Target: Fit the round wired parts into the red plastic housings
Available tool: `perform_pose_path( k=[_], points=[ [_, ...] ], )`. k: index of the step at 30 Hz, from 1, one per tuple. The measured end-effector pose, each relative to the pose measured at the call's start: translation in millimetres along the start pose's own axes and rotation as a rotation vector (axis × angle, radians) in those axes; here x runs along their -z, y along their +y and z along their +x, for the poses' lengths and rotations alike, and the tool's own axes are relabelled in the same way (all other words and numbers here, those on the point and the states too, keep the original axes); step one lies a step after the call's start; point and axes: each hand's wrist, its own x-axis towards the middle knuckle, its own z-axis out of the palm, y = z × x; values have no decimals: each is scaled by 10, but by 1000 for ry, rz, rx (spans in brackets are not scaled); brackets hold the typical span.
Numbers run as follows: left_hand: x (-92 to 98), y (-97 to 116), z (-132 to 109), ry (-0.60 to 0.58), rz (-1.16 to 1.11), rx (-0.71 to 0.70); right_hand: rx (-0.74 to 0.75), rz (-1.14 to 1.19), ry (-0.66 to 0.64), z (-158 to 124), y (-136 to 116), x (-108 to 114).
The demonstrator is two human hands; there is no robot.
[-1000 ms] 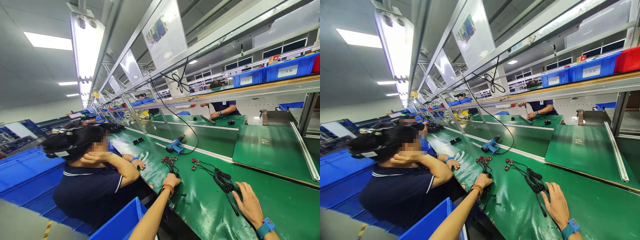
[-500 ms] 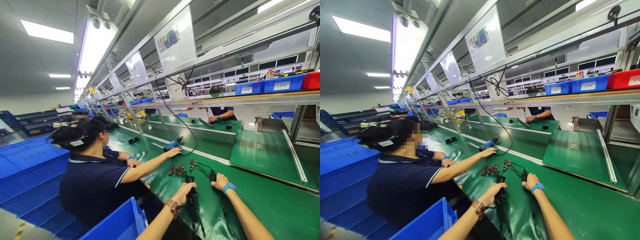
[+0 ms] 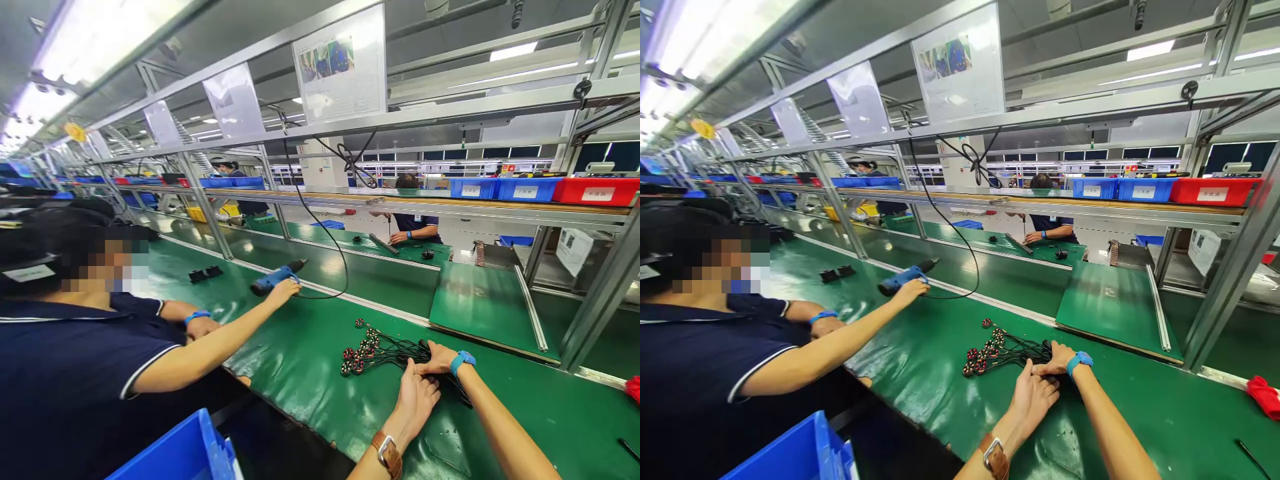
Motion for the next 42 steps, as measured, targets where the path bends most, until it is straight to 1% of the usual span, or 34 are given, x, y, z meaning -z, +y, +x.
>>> perform_pose_path(
  k=[2, 3, 5, 7, 10, 12, 13, 15, 16, 17, 18, 20, 22, 23, 24, 26, 29, 32, 34, 36, 38, 39, 40, 42],
  points=[
    [82, -135, -132, 17, 140, -5, -12, -86, 49, -51, 11, -110],
    [142, -184, -205, 40, 226, -32, -10, -121, 66, -75, 5, -160],
    [293, -217, -346, 115, 415, -142, 3, -174, 104, -116, -26, -232],
    [487, -151, -455, 219, 596, -298, 26, -207, 124, -143, -67, -267],
    [856, 70, -490, 383, 813, -498, 45, -240, 150, -160, -126, -280],
    [1129, 233, -407, 505, 1049, -568, 47, -248, 163, -163, -150, -281],
    [1263, 309, -339, 578, 1231, -580, 49, -250, 170, -166, -156, -282],
    [1510, 451, -170, 653, 1437, -562, 63, -252, 187, -185, -156, -286],
    [1615, 519, -83, 661, 1494, -542, 73, -255, 196, -204, -149, -290],
    [1706, 586, -1, 644, 1511, -523, 82, -258, 202, -233, -136, -295],
    [1780, 650, 72, 617, 1541, -509, 89, -262, 203, -272, -114, -301],
    [1874, 761, 182, 525, 1603, -500, 93, -267, 195, -383, -41, -315],
    [1890, 828, 253, 404, 1654, -513, 88, -271, 184, -536, 77, -325],
    [1867, 838, 281, 343, 1671, -523, 80, -272, 180, -627, 151, -326],
    [1823, 830, 307, 282, 1684, -537, 69, -272, 175, -726, 235, -323],
    [1677, 759, 358, 164, 1696, -574, 33, -270, 168, -939, 418, -305],
    [1360, 543, 428, 22, 1684, -641, -34, -263, 154, -1270, 712, -254],
    [1048, 278, 453, -53, 1649, -690, -95, -256, 139, -1582, 1020, -188],
    [906, 122, 429, -83, 1618, -721, -136, -259, 123, -1762, 1216, -124],
    [831, 6, 385, -102, 1582, -755, -185, -253, 86, -1884, 1360, -19],
    [808, -63, 345, -107, 1546, -783, -176, -208, 82, -1888, 1398, 132],
    [806, -81, 332, -104, 1530, -793, -122, -184, 119, -1827, 1364, 215],
    [805, -90, 323, -100, 1518, -800, -38, -166, 175, -1718, 1294, 296],
    [798, -90, 316, -95, 1495, -811, 167, -166, 295, -1371, 1067, 416]
  ],
)
